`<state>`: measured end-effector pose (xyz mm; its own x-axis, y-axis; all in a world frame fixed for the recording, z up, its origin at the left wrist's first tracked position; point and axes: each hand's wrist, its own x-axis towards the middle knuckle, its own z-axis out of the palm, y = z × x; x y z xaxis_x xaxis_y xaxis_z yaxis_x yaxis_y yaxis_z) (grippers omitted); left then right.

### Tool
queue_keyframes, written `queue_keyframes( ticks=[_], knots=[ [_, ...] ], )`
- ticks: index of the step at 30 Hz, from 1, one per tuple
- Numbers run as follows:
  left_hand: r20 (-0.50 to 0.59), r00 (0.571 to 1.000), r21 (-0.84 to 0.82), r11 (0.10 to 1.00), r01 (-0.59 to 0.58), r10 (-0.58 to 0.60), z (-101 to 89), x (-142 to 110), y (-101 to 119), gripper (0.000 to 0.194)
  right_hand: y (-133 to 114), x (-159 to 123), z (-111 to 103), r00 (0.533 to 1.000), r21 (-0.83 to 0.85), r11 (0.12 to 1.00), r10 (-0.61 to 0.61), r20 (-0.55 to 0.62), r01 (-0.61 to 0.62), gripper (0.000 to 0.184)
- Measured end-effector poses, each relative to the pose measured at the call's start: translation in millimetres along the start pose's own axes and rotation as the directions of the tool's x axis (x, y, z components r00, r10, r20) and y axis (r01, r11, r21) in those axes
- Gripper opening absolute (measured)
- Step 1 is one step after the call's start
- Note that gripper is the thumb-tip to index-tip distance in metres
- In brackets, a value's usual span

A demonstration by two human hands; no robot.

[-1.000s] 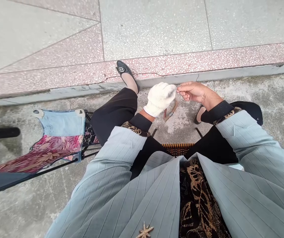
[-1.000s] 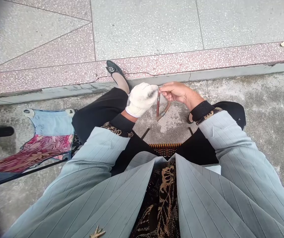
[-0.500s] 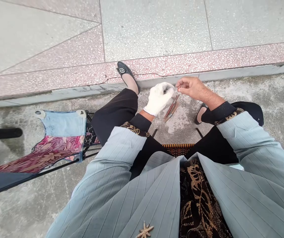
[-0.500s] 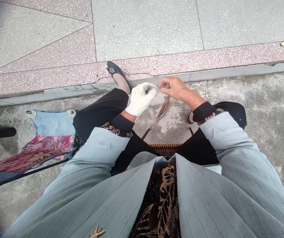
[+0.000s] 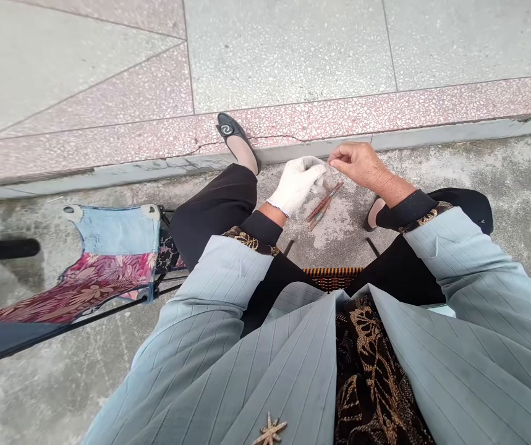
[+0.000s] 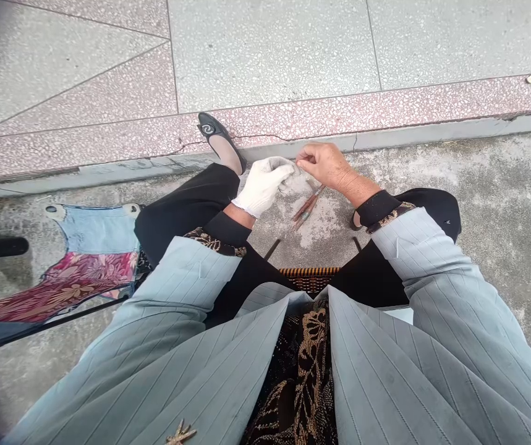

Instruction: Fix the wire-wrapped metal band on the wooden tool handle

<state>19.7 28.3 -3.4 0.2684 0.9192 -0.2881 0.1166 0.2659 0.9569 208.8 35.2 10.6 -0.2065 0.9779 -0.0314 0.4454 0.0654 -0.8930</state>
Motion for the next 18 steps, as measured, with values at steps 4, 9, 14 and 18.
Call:
queue_keyframes(
  ticks=[4,9,14,18],
  knots=[
    [0.047,0.997,-0.095,0.993,0.063,-0.058,2.5,-3.7,6.3,0.010,-2.9,-0.4,1.5,0.994,0.129,0.986,0.106,-0.005,-0.104,0.014],
    [0.091,0.994,-0.117,0.990,0.072,-0.062,2.4,-6.5,10.4,0.010,-3.0,2.5,4.1,0.948,0.350,0.881,0.302,0.102,-0.318,0.020],
    [0.088,0.995,-0.125,0.990,0.065,-0.054,2.7,-5.9,8.7,0.009,-9.3,0.1,4.2,0.864,0.544,0.676,0.441,0.242,-0.497,0.018],
    [0.052,0.998,-0.131,0.991,0.025,-0.019,2.6,-5.2,6.2,0.009,-11.4,-2.7,4.9,0.889,0.581,0.679,0.407,0.210,-0.449,0.015]
  ],
)
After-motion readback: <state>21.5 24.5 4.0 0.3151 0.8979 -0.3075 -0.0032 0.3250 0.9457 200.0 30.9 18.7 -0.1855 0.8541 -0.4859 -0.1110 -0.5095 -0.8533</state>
